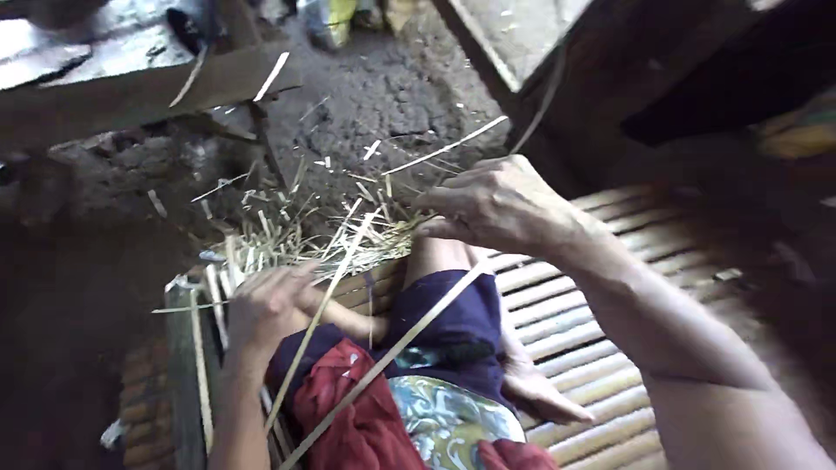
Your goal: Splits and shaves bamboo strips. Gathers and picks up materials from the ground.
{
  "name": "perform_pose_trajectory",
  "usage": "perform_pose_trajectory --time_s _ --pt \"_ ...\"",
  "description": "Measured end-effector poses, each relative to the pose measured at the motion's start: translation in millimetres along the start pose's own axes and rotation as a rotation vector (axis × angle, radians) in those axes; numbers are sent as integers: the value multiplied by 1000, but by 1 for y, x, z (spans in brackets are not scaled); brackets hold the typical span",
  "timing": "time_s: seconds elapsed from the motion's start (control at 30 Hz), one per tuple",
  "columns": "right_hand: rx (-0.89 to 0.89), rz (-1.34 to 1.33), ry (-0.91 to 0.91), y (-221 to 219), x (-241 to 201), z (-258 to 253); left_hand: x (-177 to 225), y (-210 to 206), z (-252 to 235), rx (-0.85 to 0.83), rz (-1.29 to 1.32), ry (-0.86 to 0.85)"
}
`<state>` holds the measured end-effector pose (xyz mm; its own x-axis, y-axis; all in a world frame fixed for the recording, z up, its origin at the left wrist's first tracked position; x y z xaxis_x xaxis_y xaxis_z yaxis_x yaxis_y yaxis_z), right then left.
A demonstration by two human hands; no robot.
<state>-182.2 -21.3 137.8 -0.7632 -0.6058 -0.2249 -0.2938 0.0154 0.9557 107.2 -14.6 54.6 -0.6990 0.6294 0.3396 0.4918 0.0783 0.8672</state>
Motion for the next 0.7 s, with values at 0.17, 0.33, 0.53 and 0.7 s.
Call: perform_pose_trajectory --time_s 0.17,0.33,0.53,0.7 --pt "-6 59 -392 33 3 110 -14 -51 -43 -40 50 37" --pt "179 97 -858 24 -5 219 1 -102 -59 -69 62 105" --pt "197 147 -1491 -71 14 351 20 -157 -12 -684 175 48" --pt "113 96 -1712 -159 11 415 37 -172 22 -701 -18 125"
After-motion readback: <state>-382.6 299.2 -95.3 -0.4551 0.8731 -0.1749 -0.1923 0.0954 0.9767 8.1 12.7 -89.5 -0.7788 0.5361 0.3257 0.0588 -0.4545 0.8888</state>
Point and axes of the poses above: each hand's wrist, its own z-axis away from the middle knuckle, its own y-axis out of the back of the hand, x = y × z, the point moved 4 cm from there along -z, towards the middle knuckle, and after that the axes turned 5 degrees about -z, right-handed, at the moved point
